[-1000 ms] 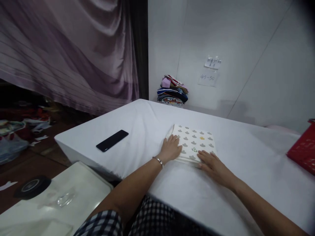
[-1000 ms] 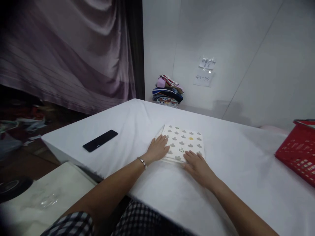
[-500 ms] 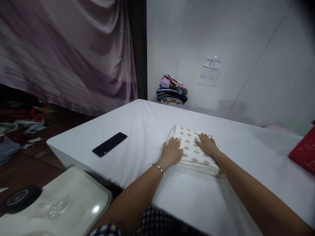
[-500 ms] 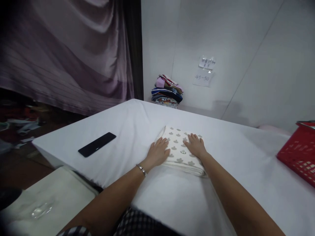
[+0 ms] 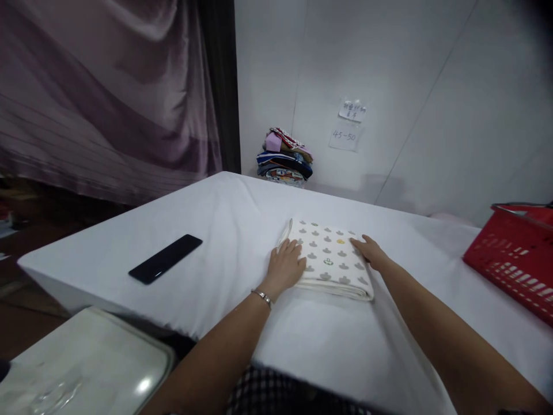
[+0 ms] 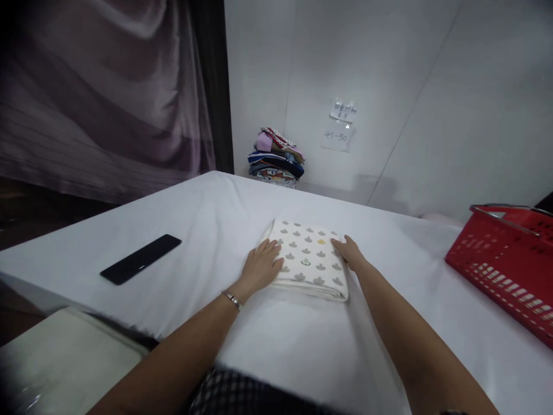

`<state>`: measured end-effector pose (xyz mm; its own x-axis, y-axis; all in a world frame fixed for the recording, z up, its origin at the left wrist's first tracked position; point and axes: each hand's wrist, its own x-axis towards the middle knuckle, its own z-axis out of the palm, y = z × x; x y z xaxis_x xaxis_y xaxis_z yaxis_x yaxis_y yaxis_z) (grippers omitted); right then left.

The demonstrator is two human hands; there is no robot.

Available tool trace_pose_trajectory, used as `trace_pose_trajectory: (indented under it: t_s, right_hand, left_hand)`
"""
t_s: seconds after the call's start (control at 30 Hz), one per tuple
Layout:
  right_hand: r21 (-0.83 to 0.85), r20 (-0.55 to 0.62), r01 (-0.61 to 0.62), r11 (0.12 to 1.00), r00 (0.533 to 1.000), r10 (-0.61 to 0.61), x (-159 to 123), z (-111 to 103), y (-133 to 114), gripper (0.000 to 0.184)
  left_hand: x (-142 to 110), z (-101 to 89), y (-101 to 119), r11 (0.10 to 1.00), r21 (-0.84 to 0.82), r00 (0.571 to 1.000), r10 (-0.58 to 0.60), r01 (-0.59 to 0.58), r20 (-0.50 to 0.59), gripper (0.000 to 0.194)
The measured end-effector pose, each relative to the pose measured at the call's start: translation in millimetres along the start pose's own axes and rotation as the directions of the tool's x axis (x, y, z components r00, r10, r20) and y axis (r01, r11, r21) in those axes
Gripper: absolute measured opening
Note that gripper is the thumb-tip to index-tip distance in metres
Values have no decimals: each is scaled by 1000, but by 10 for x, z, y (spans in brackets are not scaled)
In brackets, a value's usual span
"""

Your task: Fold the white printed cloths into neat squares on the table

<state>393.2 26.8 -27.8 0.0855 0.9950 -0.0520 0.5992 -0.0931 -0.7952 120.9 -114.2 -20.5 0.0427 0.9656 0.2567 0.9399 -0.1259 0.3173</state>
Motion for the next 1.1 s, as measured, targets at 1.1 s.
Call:
trace_pose_trajectory:
  t_s: [1.1]
  right_hand:
    - [-139,90,591,795,807,-584,-1249,-187,-169,40]
  left_hand:
    - [-159,-85,117,874,-175,889,456,-454,-26,27]
